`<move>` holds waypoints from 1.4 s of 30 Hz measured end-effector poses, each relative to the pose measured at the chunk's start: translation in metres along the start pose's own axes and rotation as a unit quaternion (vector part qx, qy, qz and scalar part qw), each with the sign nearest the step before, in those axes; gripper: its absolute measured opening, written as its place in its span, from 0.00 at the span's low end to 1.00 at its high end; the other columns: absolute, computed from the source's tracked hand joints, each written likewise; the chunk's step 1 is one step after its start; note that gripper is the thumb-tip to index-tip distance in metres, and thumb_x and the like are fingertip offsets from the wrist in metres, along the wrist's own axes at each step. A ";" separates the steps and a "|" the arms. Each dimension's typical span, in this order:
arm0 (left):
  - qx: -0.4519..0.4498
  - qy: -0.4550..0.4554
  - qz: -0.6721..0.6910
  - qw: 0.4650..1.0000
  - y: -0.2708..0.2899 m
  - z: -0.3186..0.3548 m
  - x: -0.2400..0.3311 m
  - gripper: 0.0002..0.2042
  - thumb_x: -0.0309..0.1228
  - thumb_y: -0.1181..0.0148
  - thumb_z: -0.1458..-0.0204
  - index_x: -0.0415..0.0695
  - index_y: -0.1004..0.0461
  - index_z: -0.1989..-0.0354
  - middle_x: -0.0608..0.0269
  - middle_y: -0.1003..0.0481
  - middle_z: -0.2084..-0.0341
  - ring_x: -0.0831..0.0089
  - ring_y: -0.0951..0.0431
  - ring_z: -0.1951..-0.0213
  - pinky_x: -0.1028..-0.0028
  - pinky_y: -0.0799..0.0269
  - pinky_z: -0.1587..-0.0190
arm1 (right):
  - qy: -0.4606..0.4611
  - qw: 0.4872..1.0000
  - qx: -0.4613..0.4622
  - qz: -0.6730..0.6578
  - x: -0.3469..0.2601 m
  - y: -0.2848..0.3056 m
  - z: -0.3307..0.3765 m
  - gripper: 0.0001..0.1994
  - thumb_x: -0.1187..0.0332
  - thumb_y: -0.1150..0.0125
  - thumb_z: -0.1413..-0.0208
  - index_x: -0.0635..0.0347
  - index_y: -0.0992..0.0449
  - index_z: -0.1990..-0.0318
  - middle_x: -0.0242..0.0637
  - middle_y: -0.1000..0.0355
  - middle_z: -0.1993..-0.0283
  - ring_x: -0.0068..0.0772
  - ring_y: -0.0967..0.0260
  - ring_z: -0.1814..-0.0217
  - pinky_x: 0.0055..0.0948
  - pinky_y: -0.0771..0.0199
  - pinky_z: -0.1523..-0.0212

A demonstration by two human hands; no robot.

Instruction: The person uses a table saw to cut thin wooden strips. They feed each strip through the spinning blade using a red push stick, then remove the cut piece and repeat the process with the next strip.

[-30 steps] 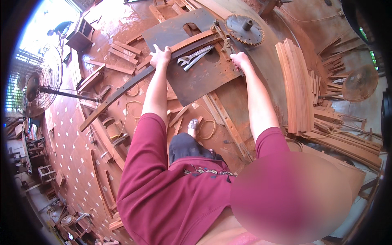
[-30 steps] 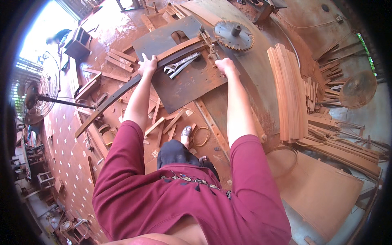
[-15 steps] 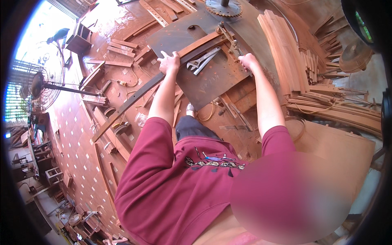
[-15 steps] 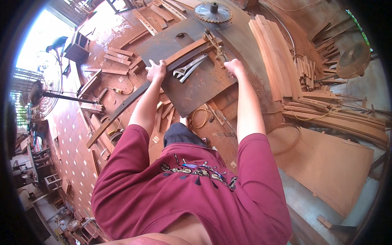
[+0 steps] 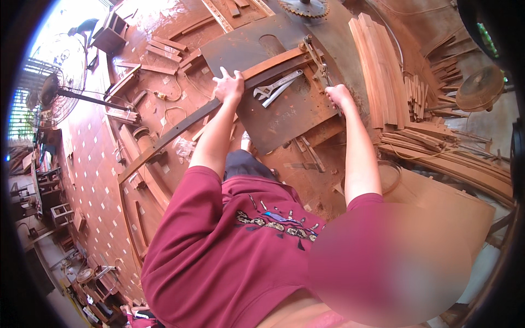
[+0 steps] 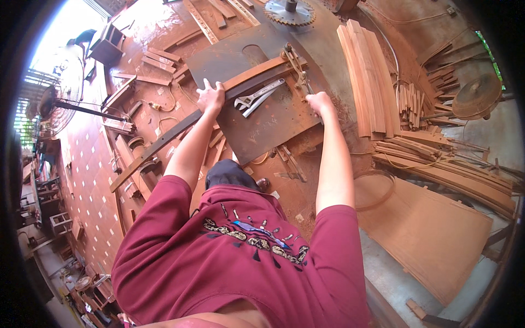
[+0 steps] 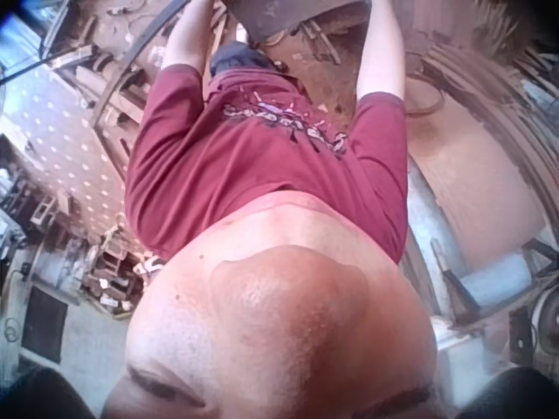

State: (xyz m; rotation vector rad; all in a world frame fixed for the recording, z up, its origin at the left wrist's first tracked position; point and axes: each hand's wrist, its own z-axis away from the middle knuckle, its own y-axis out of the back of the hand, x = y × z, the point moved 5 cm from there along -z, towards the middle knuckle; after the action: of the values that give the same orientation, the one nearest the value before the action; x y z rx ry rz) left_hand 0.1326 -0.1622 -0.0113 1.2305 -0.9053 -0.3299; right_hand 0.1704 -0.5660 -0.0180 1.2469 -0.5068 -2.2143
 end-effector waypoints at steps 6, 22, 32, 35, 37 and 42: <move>0.004 -0.006 -0.010 1.000 0.010 0.012 0.006 0.35 0.59 0.64 0.36 0.51 0.42 0.26 0.32 0.34 0.42 0.41 0.21 0.50 0.53 0.25 0.47 | -0.066 0.995 -0.022 -0.069 -0.003 0.000 0.020 0.10 0.65 0.42 0.47 0.61 0.27 0.75 0.32 0.34 0.81 0.27 0.39 0.83 0.33 0.35 0.80; 0.018 0.000 -0.016 1.000 0.013 -0.124 0.026 0.34 0.57 0.60 0.38 0.51 0.40 0.28 0.33 0.32 0.42 0.42 0.21 0.49 0.53 0.25 0.46 | 0.027 0.991 0.101 0.088 -0.117 -0.009 -0.065 0.16 0.62 0.41 0.56 0.63 0.16 0.65 0.51 0.18 0.62 0.43 0.18 0.63 0.39 0.19 0.57; -0.010 0.015 -0.039 0.999 0.019 -0.290 0.041 0.34 0.54 0.63 0.39 0.54 0.44 0.25 0.34 0.34 0.39 0.43 0.23 0.45 0.53 0.29 0.42 | 0.041 0.969 0.173 0.173 -0.262 -0.046 -0.147 0.18 0.61 0.41 0.58 0.60 0.15 0.62 0.53 0.20 0.54 0.54 0.21 0.49 0.46 0.22 0.47; -0.012 0.015 -0.040 0.999 0.021 -0.335 0.046 0.34 0.54 0.63 0.39 0.54 0.45 0.25 0.33 0.35 0.38 0.42 0.24 0.43 0.53 0.29 0.41 | 0.055 0.965 0.181 0.183 -0.294 -0.055 -0.174 0.18 0.61 0.41 0.57 0.60 0.15 0.61 0.53 0.20 0.54 0.54 0.21 0.49 0.46 0.21 0.47; -0.022 0.017 -0.039 0.999 0.020 -0.364 0.050 0.35 0.54 0.62 0.40 0.55 0.46 0.25 0.33 0.35 0.37 0.42 0.24 0.42 0.52 0.29 0.41 | 0.050 0.962 0.183 0.197 -0.316 -0.062 -0.191 0.18 0.60 0.41 0.57 0.61 0.16 0.61 0.54 0.20 0.54 0.54 0.21 0.48 0.46 0.21 0.47; -0.013 0.024 -0.040 0.999 0.028 -0.413 0.059 0.35 0.54 0.61 0.41 0.56 0.44 0.25 0.35 0.34 0.38 0.42 0.25 0.42 0.52 0.29 0.40 | 0.079 0.953 0.174 0.234 -0.357 -0.076 -0.229 0.19 0.60 0.40 0.56 0.61 0.16 0.59 0.53 0.19 0.54 0.53 0.21 0.49 0.46 0.21 0.47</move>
State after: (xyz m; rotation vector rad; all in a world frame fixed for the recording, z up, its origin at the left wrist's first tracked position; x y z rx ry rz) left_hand 0.4705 0.0832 0.0169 1.2473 -0.8101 -0.3725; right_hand 0.4986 -0.2978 0.0605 1.2968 -1.0426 -1.6576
